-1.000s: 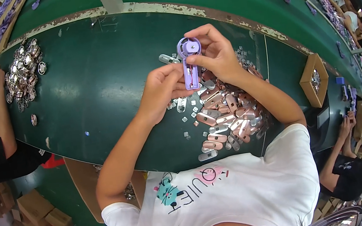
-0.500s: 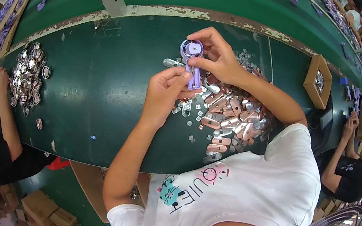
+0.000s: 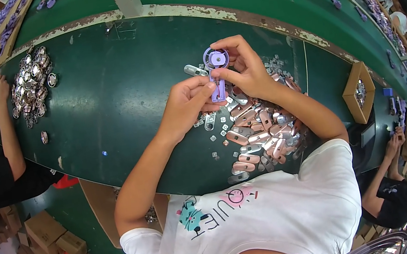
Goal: The person assembles small internal components and metal contacts into purple plastic housings by hand at a factory workstation.
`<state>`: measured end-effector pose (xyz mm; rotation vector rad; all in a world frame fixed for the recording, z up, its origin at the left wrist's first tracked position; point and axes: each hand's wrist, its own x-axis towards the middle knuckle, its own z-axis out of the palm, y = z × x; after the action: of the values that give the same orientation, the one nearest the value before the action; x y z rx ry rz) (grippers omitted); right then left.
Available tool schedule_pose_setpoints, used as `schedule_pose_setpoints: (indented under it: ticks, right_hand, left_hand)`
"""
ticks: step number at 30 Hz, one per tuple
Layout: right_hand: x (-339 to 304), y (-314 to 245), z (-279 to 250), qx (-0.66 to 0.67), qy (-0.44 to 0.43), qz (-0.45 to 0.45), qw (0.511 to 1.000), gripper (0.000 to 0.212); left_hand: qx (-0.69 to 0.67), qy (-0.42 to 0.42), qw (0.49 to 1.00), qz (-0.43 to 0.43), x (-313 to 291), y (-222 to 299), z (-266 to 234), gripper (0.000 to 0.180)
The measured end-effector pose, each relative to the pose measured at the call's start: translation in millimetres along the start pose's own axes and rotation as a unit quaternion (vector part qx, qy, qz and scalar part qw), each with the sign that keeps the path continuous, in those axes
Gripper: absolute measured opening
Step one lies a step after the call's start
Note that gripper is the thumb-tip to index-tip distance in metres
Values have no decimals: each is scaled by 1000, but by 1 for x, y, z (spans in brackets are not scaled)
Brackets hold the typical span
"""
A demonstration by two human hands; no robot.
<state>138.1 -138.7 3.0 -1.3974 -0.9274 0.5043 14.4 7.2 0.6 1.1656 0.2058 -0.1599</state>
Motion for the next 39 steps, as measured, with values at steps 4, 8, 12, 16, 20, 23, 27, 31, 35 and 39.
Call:
schedule_pose_setpoints:
  ticks: [4,8,12,16,20,23,27,31,35,39]
  right_hand:
    - [1,-1,-1,-1,-9,14,1000,48]
    - [1,-3,-1,51,2,9,999,44]
    - [2,-3,-1,55,-3,16,998,43]
    - [-1,-1,1,4,5,-4,1000,42]
    - [-2,1,0,-50,11,-23,998,40]
    - [-4,-4,-1,-106,-8,46,993,43]
    - [-3,-11,4,-32,6,59,998,42]
    - [6,-26,-7,94,-22,109,989,44]
    - [14,-49,-15,48,-65,213,974,43]
    - [16,-38,-14,71,-85,227,968,27]
  left_hand:
    - [-3,4,1000,6,0,-1,1,27]
    - [-7,5,1000,12,0,1,2,26]
    - [-2,11,1000,19,0,2,2,25]
    - [5,8,1000,8,1,0,1,23]
    - [48,-6,999,24,3,-7,-1,22]
    - [49,-10,998,35,4,-10,0,21]
    - [30,11,994,107,5,-18,5,20]
    - [216,40,963,156,0,-12,5,20]
    - [350,73,897,261,0,-12,4,19]
    - [263,53,941,206,-1,-13,5,17]
